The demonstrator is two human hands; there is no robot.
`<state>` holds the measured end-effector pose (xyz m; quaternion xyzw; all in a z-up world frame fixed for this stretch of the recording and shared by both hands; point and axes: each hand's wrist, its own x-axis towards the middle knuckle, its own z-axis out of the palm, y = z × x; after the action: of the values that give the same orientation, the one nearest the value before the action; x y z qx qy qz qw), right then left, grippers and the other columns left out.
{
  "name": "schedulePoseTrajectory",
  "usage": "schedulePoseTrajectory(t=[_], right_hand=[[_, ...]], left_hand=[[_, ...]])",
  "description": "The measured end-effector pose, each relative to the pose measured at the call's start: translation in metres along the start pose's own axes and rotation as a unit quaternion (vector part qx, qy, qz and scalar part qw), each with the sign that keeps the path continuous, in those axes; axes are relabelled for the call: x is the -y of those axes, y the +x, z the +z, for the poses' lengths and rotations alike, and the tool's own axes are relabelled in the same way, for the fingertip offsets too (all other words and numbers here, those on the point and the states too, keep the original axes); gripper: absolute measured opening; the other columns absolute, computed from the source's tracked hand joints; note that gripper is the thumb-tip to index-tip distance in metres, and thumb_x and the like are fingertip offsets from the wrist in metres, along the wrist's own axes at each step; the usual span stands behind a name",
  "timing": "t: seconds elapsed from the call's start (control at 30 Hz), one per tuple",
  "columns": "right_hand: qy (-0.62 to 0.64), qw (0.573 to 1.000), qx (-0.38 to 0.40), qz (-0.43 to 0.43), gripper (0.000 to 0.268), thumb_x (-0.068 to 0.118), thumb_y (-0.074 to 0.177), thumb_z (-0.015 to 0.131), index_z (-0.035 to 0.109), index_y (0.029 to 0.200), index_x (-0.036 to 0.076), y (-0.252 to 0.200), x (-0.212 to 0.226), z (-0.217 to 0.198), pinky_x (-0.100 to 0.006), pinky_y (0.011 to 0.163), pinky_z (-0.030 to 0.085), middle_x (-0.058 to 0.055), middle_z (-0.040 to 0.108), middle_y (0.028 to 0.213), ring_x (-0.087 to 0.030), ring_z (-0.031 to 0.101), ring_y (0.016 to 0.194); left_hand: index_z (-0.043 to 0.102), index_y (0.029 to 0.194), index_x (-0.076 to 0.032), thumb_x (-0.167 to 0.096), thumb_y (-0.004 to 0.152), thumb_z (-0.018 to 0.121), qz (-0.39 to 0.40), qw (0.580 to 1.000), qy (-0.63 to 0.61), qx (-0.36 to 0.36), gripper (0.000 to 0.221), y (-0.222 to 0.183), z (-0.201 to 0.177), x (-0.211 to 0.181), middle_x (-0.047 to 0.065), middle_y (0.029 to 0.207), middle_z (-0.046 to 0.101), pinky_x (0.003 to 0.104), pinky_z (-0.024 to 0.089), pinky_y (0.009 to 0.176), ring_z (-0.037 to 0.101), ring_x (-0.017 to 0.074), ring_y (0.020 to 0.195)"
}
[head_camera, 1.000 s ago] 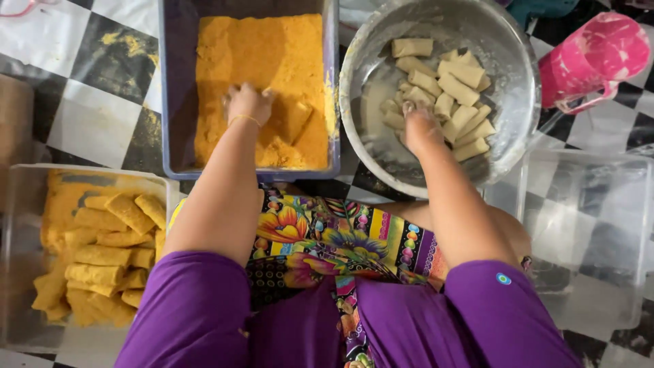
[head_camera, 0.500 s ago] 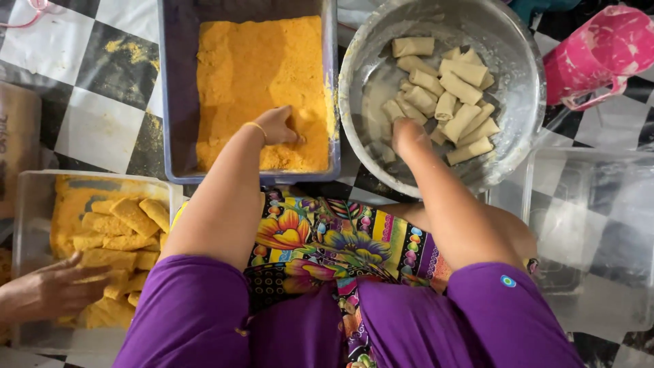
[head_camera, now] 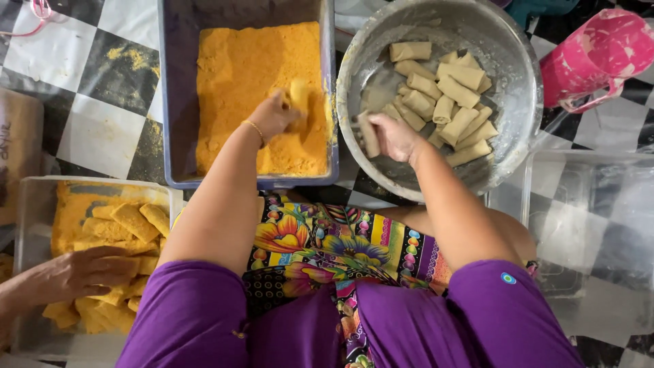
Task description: Coating rolled food items in yellow powder and transferring them to a bowl
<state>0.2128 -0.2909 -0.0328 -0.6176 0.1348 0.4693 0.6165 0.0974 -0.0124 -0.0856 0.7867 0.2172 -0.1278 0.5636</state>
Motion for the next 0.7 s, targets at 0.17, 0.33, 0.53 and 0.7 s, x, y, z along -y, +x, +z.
schedulePoseTrajectory(t=[0.17, 0.33, 0.53, 0.7], right_hand=[[0.107, 0.993, 0.037, -0.042, 0.031, 0.032, 0.097, 0.068, 0.063, 0.114, 0.007, 0.007, 0.010, -0.003, -0.021, 0.049, 0.048, 0.001, 0.052, 0.070, -0.010, 0.054, 0.058], [-0.080, 0.975, -0.080, -0.193, 0.035, 0.032, 0.095, 0.068, 0.065, 0.116, 0.004, -0.023, 0.029, 0.014, -0.024, 0.040, 0.056, -0.008, 0.072, 0.085, -0.011, 0.062, 0.051], [-0.310, 0.854, 0.053, -0.414, 0.074, -0.005, 0.089, 0.068, 0.032, 0.149, 0.020, -0.057, 0.034, 0.045, -0.027, 0.091, 0.050, -0.020, 0.044, 0.156, -0.023, 0.064, 0.122], [-0.462, 0.719, 0.118, -0.505, 0.025, 0.006, 0.092, 0.074, 0.078, 0.116, 0.012, -0.030, -0.003, 0.071, -0.041, 0.103, 0.055, -0.007, 0.075, 0.124, -0.029, 0.069, 0.116]], left_hand=[[0.054, 0.113, -0.017, -0.024, 0.072, 0.079, 0.136, 0.948, 0.168, -0.235, 0.048, 0.020, 0.002, 0.014, 0.015, 0.105, 0.055, 0.056, 0.055, 0.091, 0.063, 0.0416, 0.105], [0.043, 0.142, -0.046, -0.077, 0.071, 0.073, -0.120, 0.915, 0.384, 0.037, 0.084, 0.008, 0.013, 0.019, 0.009, 0.162, 0.017, 0.058, 0.033, 0.116, 0.026, 0.0425, 0.150], [0.042, 0.149, 0.003, -0.026, 0.093, 0.043, 0.029, 0.694, 0.533, 0.483, 0.063, 0.006, 0.000, -0.015, 0.031, 0.156, 0.041, 0.049, 0.028, 0.127, 0.039, 0.0489, 0.144], [0.069, 0.102, -0.008, -0.020, 0.100, 0.061, -0.325, 0.925, 0.031, 0.194, 0.014, -0.002, -0.006, 0.024, 0.009, 0.065, 0.057, 0.029, 0.039, 0.038, 0.048, 0.0152, 0.041]])
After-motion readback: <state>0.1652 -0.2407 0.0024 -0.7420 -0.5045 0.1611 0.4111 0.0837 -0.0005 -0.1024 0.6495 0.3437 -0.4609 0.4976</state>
